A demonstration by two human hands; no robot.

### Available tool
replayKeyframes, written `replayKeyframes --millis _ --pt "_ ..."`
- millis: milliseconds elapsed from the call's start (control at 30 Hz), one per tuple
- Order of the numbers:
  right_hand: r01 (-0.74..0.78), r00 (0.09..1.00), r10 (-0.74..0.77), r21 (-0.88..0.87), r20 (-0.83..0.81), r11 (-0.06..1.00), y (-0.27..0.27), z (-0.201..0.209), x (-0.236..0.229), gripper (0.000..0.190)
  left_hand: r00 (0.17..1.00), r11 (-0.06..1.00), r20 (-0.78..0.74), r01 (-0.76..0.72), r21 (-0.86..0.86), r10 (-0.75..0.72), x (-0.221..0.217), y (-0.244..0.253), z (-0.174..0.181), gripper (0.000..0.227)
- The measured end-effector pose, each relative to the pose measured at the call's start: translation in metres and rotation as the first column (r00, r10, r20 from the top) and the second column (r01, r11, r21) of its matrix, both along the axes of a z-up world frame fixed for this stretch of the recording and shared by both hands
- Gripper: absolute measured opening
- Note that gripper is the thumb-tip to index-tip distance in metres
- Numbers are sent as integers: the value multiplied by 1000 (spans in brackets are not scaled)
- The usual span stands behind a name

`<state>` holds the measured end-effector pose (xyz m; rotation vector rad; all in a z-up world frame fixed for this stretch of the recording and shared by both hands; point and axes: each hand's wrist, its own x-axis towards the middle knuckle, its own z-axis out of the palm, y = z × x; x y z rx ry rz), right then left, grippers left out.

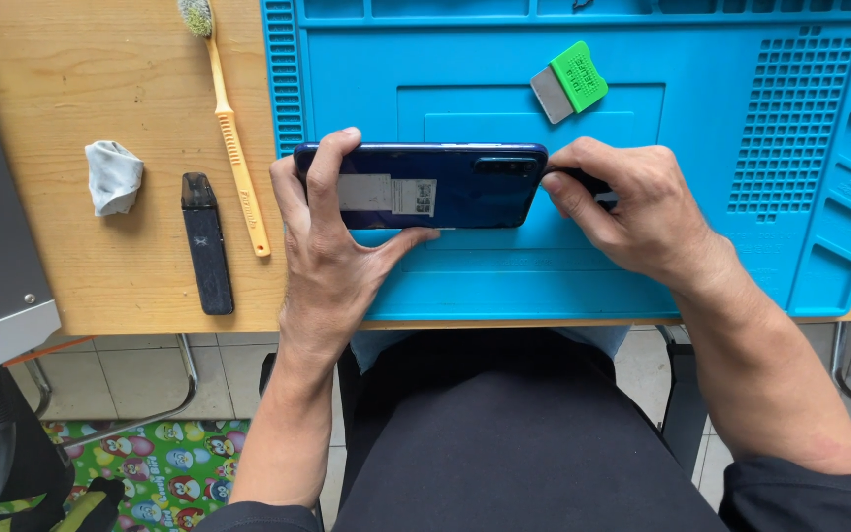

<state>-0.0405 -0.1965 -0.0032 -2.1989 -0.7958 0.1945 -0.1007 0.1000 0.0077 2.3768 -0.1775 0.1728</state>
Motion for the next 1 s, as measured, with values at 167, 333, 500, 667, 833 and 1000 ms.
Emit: replayKeyframes --millis 167,333,500,667,833,1000 --pt "6 1000 -6 -17 2 1000 2 3 -4 7 1000 1000 15 16 11 -16 -1 1 -4 104" --pt "-6 1000 7 -45 8 999 3 4 -5 8 1000 1000 -25 -13 -28 13 -1 -1 2 105" --pt "-25 1000 25 -40 2 999 3 5 -5 9 1000 1000 10 7 19 -7 -1 0 1 101" --pt "-41 999 41 -83 -2 996 6 5 -8 9 1000 1000 -23 -6 -9 5 0 1 5 106" --pt "-47 999 48 -129 5 991 3 5 -9 10 999 999 -34 -14 -42 12 1 -1 4 100" --pt "-59 997 69 -199 41 978 2 5 -10 12 999 999 -32 -8 -32 7 2 -1 7 104"
